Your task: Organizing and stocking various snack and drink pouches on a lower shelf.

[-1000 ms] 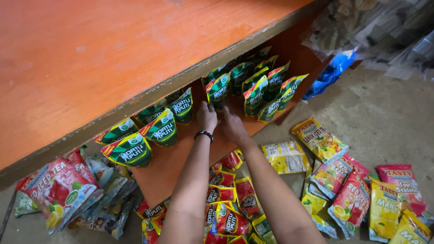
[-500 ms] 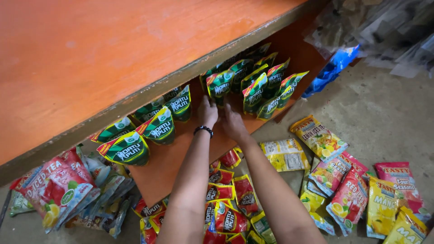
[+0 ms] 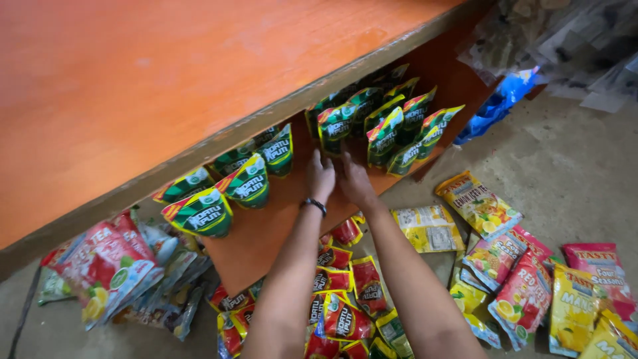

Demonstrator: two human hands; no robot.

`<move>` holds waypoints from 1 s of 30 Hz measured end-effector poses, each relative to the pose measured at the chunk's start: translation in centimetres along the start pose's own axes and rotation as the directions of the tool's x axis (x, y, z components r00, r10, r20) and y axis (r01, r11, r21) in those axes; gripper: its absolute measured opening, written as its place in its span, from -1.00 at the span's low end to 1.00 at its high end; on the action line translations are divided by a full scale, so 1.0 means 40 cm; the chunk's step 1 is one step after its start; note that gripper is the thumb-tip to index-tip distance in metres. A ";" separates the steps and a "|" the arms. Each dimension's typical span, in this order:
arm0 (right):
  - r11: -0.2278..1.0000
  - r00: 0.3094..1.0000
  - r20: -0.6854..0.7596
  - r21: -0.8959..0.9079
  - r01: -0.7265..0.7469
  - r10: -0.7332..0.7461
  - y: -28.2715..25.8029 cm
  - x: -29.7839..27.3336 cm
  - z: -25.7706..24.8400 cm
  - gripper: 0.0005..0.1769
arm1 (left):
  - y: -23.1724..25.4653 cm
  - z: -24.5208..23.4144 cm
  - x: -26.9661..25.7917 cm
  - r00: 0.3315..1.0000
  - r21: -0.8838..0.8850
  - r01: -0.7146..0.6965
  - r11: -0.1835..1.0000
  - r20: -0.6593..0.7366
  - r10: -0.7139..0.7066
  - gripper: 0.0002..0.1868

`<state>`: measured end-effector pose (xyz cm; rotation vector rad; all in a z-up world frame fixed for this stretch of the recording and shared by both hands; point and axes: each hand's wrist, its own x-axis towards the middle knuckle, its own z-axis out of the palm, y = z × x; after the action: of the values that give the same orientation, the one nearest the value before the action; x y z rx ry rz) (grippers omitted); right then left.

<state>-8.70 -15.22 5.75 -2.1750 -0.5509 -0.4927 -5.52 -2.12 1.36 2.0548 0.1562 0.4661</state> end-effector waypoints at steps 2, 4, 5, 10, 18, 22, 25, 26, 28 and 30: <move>1.000 0.998 -0.064 0.010 0.027 -0.026 -0.076 0.007 -0.027 -0.30 | 0.106 -0.086 -0.089 0.997 -0.250 0.010 0.968 -0.077 -0.030 -0.50; 0.998 0.991 -0.126 0.019 0.054 -0.051 -0.180 0.017 -0.064 -0.34 | 0.199 -0.181 -0.180 0.987 -0.484 -0.004 0.875 -0.144 -0.075 -0.54; 0.997 0.984 -0.178 0.072 0.031 -0.017 -0.244 0.021 -0.091 -0.44 | 0.239 -0.231 -0.229 0.970 -0.514 -0.030 0.858 -0.220 -0.098 -0.63; 0.976 0.971 -0.185 0.180 -0.119 0.153 -0.428 -0.014 -0.048 -0.79 | 0.277 -0.438 -0.390 0.866 -0.654 0.000 0.757 -0.379 -0.327 -0.71; 0.919 0.981 -0.033 0.346 0.191 -0.191 -0.766 -0.033 0.024 -0.62 | 0.232 -0.792 -0.365 0.549 0.103 -0.106 0.989 -0.823 0.144 -0.44; 0.962 0.962 0.130 0.168 0.216 -0.238 -0.843 0.012 0.016 -0.41 | 0.209 -0.868 -0.355 0.696 0.079 -0.133 0.988 -0.703 0.149 -0.54; 0.975 0.947 0.235 0.008 0.223 -0.219 -0.828 0.026 0.055 -0.43 | 0.202 -0.892 -0.354 0.789 -0.024 -0.047 0.999 -0.614 0.023 -0.43; 0.972 0.947 0.222 0.014 0.235 -0.232 -0.826 0.022 0.066 -0.56 | 0.187 -0.902 -0.361 0.806 0.016 -0.033 0.999 -0.591 0.036 -0.48; 0.968 0.946 0.208 0.015 0.249 -0.247 -0.829 0.019 0.072 -0.69 | 0.175 -0.918 -0.371 0.822 0.054 -0.022 0.998 -0.567 0.049 -0.53; 0.953 0.938 0.170 0.045 0.298 -0.301 -0.838 0.010 0.067 -0.87 | 0.176 -0.935 -0.386 0.823 0.202 -0.052 0.978 -0.545 0.157 -0.76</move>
<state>-25.99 6.04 25.24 -2.1377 -0.9903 -0.4561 -34.80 19.95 19.89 2.0507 0.4518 1.1615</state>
